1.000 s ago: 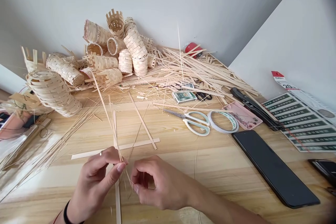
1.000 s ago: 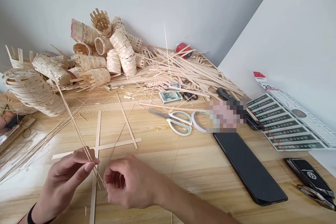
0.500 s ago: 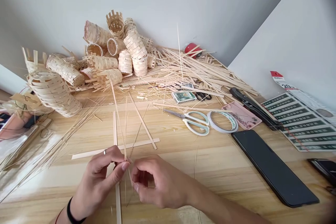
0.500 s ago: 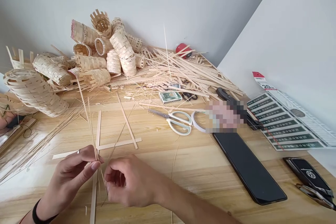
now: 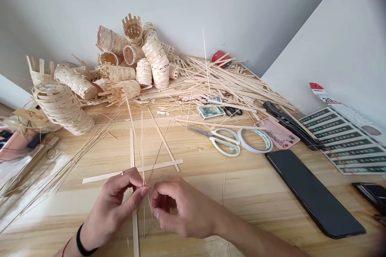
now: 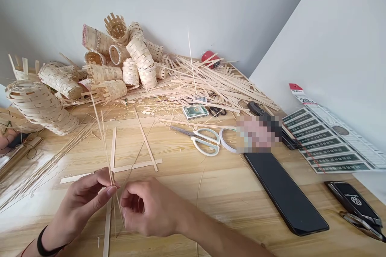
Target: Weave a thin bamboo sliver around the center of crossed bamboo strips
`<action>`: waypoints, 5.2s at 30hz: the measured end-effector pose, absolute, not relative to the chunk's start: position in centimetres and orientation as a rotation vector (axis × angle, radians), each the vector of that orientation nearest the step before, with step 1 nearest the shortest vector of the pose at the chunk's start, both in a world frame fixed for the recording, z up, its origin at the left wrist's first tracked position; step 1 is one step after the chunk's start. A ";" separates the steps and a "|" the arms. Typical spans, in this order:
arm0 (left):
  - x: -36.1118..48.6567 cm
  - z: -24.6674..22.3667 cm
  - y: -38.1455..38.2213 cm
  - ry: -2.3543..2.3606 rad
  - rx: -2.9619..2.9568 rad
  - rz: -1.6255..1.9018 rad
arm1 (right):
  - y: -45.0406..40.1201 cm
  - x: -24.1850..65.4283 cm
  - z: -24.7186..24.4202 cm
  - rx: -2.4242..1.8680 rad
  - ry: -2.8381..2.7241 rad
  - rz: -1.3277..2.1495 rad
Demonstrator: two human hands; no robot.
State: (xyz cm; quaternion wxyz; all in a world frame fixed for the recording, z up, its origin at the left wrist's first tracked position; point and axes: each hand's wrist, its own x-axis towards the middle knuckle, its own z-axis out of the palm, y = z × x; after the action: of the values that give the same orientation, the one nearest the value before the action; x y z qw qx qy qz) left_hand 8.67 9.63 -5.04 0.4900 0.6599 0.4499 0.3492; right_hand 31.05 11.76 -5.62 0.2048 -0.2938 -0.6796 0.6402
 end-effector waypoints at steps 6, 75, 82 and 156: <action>8.8 -5.0 9.7 1.094 1.606 0.838 | 11.8 31.1 -5.4 -0.820 -1.900 1.782; 9.4 -4.2 9.8 1.100 1.674 0.754 | 11.8 31.1 -5.2 -0.852 -1.888 1.754; 9.4 -4.2 9.9 1.093 1.665 0.751 | 11.7 31.2 -5.4 -0.822 -1.895 1.755; 8.7 -4.8 9.7 1.165 1.498 0.849 | 11.9 30.9 -5.4 -0.934 -1.842 1.744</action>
State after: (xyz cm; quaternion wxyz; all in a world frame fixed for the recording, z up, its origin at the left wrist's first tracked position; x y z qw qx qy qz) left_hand 8.69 9.69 -4.78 0.5064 0.6213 0.4832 0.3521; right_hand 30.86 11.90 -5.39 0.2175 -0.3374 -0.6652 0.6296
